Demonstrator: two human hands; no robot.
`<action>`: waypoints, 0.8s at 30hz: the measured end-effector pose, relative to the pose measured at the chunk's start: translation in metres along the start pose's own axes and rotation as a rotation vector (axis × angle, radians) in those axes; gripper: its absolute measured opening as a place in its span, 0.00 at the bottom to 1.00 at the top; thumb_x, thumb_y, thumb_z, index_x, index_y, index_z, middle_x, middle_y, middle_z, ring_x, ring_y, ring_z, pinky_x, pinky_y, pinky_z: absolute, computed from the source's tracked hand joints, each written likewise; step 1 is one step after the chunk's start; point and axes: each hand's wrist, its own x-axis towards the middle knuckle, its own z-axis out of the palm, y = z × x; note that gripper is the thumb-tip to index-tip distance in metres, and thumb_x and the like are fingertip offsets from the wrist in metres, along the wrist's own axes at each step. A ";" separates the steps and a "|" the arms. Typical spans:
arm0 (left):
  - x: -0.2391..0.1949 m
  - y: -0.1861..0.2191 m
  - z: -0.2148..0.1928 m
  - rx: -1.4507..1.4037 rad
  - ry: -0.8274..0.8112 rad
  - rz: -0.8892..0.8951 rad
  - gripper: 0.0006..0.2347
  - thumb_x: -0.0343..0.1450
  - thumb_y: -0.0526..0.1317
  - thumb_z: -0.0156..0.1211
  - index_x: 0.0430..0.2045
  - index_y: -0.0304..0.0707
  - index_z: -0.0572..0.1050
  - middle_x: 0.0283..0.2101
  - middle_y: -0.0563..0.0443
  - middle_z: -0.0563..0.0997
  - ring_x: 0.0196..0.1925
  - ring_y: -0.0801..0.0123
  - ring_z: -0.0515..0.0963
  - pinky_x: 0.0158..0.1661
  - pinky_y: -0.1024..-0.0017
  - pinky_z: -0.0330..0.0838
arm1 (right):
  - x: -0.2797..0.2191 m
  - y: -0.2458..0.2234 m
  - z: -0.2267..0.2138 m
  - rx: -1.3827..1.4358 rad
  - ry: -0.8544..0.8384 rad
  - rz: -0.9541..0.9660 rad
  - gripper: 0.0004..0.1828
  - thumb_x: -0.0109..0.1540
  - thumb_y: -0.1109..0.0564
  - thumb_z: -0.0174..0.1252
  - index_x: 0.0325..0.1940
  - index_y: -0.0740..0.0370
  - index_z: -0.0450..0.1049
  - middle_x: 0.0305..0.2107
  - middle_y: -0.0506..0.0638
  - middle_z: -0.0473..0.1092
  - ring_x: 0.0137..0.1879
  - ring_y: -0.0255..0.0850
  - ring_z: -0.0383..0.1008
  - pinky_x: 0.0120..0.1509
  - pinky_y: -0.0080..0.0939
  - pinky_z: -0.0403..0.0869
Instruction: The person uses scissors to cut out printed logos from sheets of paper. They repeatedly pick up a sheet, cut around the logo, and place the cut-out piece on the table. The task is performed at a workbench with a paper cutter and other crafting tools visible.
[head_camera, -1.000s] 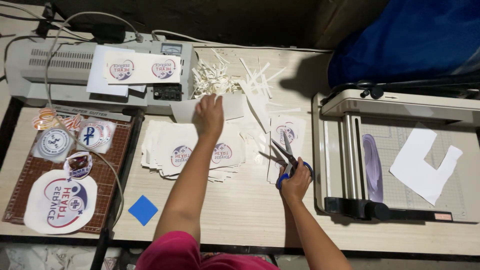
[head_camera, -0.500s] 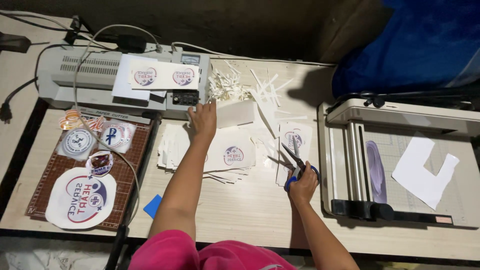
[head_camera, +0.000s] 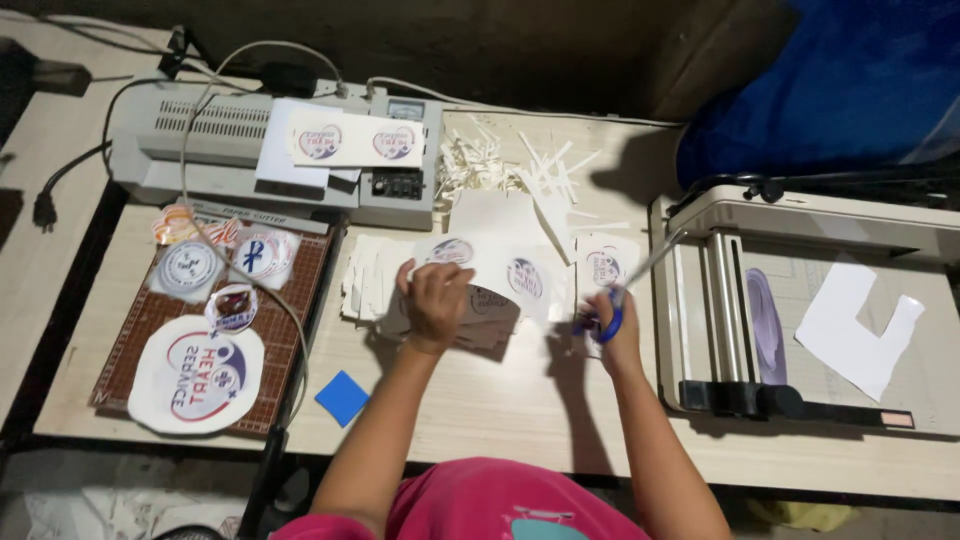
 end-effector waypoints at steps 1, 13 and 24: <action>0.005 0.007 -0.011 0.001 0.002 -0.001 0.08 0.69 0.36 0.72 0.39 0.50 0.81 0.44 0.58 0.77 0.52 0.66 0.73 0.65 0.52 0.57 | -0.006 -0.016 0.013 -0.001 -0.001 -0.002 0.34 0.64 0.45 0.61 0.67 0.64 0.59 0.44 0.61 0.72 0.45 0.51 0.79 0.44 0.51 0.80; 0.036 0.049 -0.070 -0.174 0.154 -0.080 0.13 0.62 0.27 0.65 0.32 0.50 0.79 0.52 0.52 0.72 0.65 0.56 0.63 0.72 0.41 0.44 | -0.040 -0.046 0.079 0.376 -0.417 0.441 0.30 0.57 0.55 0.65 0.59 0.60 0.60 0.44 0.58 0.76 0.50 0.52 0.79 0.44 0.51 0.80; -0.024 0.022 -0.019 -1.390 -0.553 -0.767 0.05 0.74 0.26 0.56 0.37 0.33 0.77 0.54 0.33 0.78 0.55 0.60 0.78 0.57 0.68 0.72 | -0.025 -0.076 0.058 0.229 -0.420 -0.011 0.36 0.57 0.64 0.66 0.68 0.64 0.62 0.37 0.50 0.73 0.39 0.37 0.76 0.39 0.35 0.72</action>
